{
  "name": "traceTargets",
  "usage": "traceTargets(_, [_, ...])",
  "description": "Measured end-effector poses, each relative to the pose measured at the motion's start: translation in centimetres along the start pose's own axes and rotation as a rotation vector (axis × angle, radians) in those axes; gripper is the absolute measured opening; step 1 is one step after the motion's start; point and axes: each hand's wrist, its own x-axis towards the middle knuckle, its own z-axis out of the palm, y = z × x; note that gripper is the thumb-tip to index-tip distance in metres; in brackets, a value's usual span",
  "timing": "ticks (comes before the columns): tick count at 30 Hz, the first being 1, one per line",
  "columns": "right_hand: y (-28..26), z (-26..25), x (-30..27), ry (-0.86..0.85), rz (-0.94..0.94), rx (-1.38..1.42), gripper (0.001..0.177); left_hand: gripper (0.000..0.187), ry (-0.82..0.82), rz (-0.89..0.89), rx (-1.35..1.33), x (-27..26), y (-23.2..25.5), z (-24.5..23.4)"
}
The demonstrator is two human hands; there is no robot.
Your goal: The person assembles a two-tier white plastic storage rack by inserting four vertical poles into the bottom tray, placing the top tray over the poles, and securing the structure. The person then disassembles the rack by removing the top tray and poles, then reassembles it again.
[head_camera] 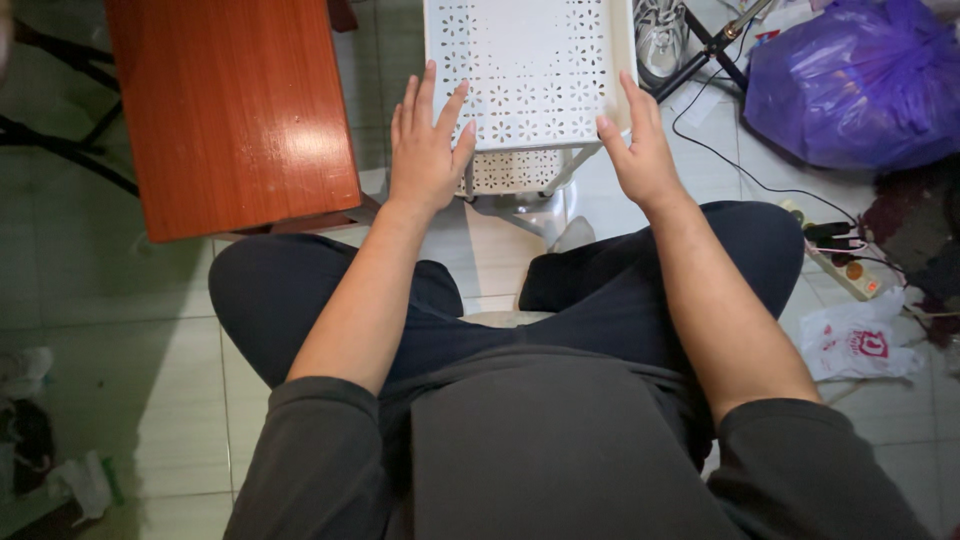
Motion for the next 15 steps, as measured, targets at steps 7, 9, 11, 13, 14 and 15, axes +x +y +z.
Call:
traceTargets(7, [0.9,0.2,0.0,-0.022,0.017,-0.023,0.060,0.048,-0.006,-0.015,-0.028,-0.2,0.0,0.5])
traceTargets(9, [1.1,0.3,0.1,-0.027,0.016,-0.030,0.060,0.046,-0.026,-0.028,-0.043,-0.4,0.1,0.2])
traceTargets(11, [1.3,0.3,0.0,-0.032,0.009,-0.013,0.059,0.045,-0.040,-0.038,-0.054,-0.4,0.2,0.1])
traceTargets(13, [1.4,0.6,-0.2,-0.038,0.040,0.002,0.060,0.044,-0.047,-0.047,-0.058,-0.3,0.2,-0.2])
traceTargets(14, [1.4,0.6,-0.3,-0.041,0.055,0.010,0.060,0.043,-0.064,-0.056,-0.059,-0.4,0.2,-0.3])
traceTargets(15, [1.4,0.6,-0.3,-0.043,0.052,0.008,0.060,0.042,-0.079,-0.063,-0.060,-0.4,0.2,-0.4])
